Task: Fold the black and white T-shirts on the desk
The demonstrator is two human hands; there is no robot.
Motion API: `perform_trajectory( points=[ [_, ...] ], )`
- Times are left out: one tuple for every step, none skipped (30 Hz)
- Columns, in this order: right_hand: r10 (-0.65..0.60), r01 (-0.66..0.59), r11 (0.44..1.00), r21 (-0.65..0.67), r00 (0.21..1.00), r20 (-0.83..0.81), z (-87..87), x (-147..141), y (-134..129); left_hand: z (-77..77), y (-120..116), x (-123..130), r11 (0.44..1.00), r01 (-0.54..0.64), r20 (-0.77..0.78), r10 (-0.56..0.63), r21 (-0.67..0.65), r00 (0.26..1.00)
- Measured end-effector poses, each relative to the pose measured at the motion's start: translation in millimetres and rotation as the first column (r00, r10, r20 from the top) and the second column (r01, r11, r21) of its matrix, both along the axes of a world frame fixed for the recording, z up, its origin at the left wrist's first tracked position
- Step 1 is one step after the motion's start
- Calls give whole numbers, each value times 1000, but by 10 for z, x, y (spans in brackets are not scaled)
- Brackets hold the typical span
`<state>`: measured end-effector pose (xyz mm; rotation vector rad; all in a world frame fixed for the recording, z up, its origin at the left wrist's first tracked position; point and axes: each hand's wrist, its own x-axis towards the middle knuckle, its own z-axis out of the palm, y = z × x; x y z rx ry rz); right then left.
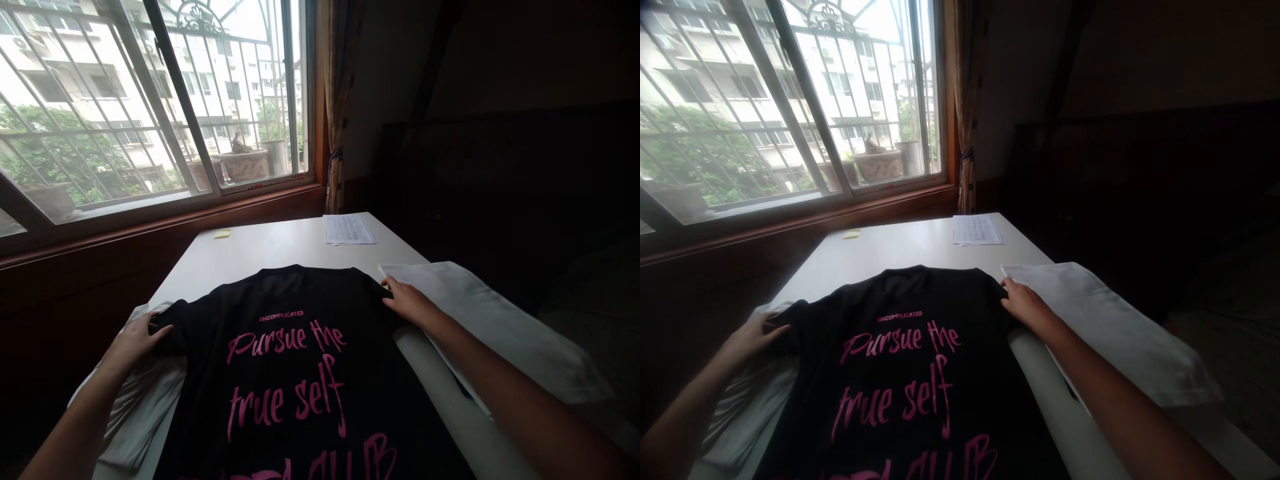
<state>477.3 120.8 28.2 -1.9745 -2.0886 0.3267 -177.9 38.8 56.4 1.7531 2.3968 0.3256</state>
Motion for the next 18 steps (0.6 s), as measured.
perform_trajectory(
  points=[
    [-22,22,1000,1,999,-34,21,14,12,-2,-3,-26,1000,-14,36,14,-14,999],
    [-46,47,999,6,996,-76,53,35,22,0,-17,-47,1000,-20,75,21,-20,997],
    [-69,71,997,16,990,-121,93,61,31,2,-40,-65,1000,-20,109,22,-18,994],
    [-93,100,994,33,982,-162,139,94,40,3,-66,-84,1000,-21,137,21,-6,990],
    [-117,131,990,57,974,-195,187,131,50,3,-92,-104,1000,-27,161,25,12,987],
    [-140,162,983,90,966,-218,233,173,63,2,-116,-129,999,-35,183,29,32,983],
    [-157,191,973,128,960,-232,274,219,78,0,-137,-158,998,-45,202,34,49,979],
    [-170,212,964,163,956,-240,308,269,96,-2,-153,-192,996,-63,215,47,69,975],
    [-175,224,955,196,954,-242,331,321,116,-4,-167,-228,992,-86,220,63,96,973],
    [-172,228,946,231,956,-239,344,375,136,-4,-178,-267,986,-116,214,88,123,973],
    [-165,224,939,262,959,-229,347,427,156,-3,-190,-304,978,-148,197,118,147,973],
    [-157,215,934,285,964,-213,341,477,173,0,-202,-338,969,-174,170,145,174,975],
    [-150,203,933,298,970,-192,329,523,185,6,-216,-366,959,-197,134,172,204,976],
    [-147,194,933,302,974,-169,312,563,192,12,-232,-386,950,-208,99,190,231,977],
    [-147,187,935,302,978,-150,294,596,192,20,-249,-399,944,-212,67,202,251,977],
    [-148,184,937,297,979,-139,277,622,187,28,-264,-403,940,-214,39,212,267,977],
    [-151,185,938,294,979,-136,263,640,176,36,-276,-402,937,-210,13,215,280,977],
    [-154,190,935,299,978,-142,255,651,161,46,-283,-396,938,-197,-19,211,284,977]
  ],
)
